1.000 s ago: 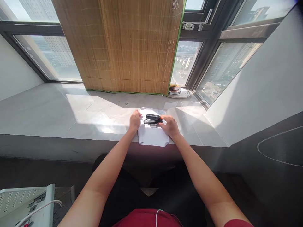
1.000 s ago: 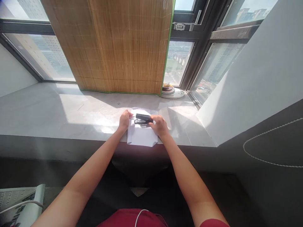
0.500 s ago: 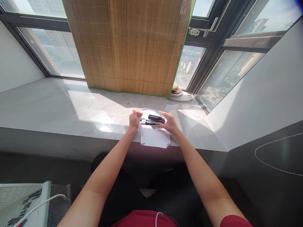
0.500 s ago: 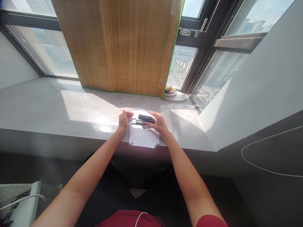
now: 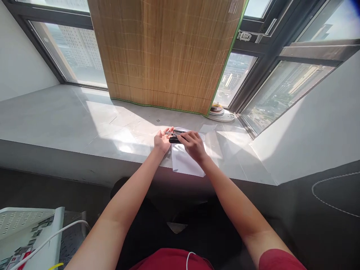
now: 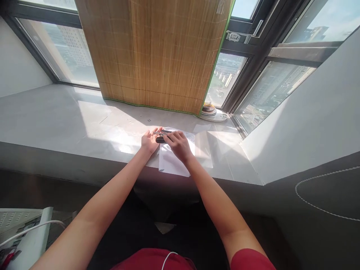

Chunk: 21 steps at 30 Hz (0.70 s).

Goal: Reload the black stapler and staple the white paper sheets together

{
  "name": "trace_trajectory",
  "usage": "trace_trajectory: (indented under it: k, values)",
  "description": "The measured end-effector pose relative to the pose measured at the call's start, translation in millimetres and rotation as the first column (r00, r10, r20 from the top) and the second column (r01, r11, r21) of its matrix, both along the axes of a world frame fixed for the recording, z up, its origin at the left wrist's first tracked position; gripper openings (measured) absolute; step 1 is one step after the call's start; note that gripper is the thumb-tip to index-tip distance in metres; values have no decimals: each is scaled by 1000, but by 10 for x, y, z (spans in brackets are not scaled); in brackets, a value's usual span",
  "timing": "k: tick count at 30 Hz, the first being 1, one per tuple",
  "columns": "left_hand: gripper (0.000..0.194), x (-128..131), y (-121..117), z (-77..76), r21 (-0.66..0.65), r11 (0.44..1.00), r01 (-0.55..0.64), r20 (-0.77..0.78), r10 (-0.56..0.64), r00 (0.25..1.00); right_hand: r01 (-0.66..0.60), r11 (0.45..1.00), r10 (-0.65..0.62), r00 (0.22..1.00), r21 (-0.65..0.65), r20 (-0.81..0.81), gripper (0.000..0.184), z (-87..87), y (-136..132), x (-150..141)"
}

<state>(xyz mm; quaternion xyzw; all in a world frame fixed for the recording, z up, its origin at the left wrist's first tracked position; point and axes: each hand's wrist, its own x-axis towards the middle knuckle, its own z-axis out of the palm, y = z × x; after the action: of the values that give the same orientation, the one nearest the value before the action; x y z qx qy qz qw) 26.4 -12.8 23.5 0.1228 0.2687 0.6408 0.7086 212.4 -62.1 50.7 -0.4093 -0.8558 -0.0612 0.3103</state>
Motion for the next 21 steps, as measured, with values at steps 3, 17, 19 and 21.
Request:
trace_trajectory:
  k: [3,17,19,21]
  values:
    - [45,-5,-10,2,6,1000,-17,13,17,1000,-66,998,64,991,10,118,46,-45,-8,-84]
    - [46,-48,-81,94,-50,998,29,126,-23,992,215,918,-367,780,-333,-507,23,-157,-226,283]
    - [51,-72,-116,108,-19,996,84,113,-81,990,166,891,-393,748,-422,-534,27,-241,-246,319]
    - [55,-83,-143,123,21,992,123,106,-124,987,131,872,-393,761,-471,-516,27,-297,-260,339]
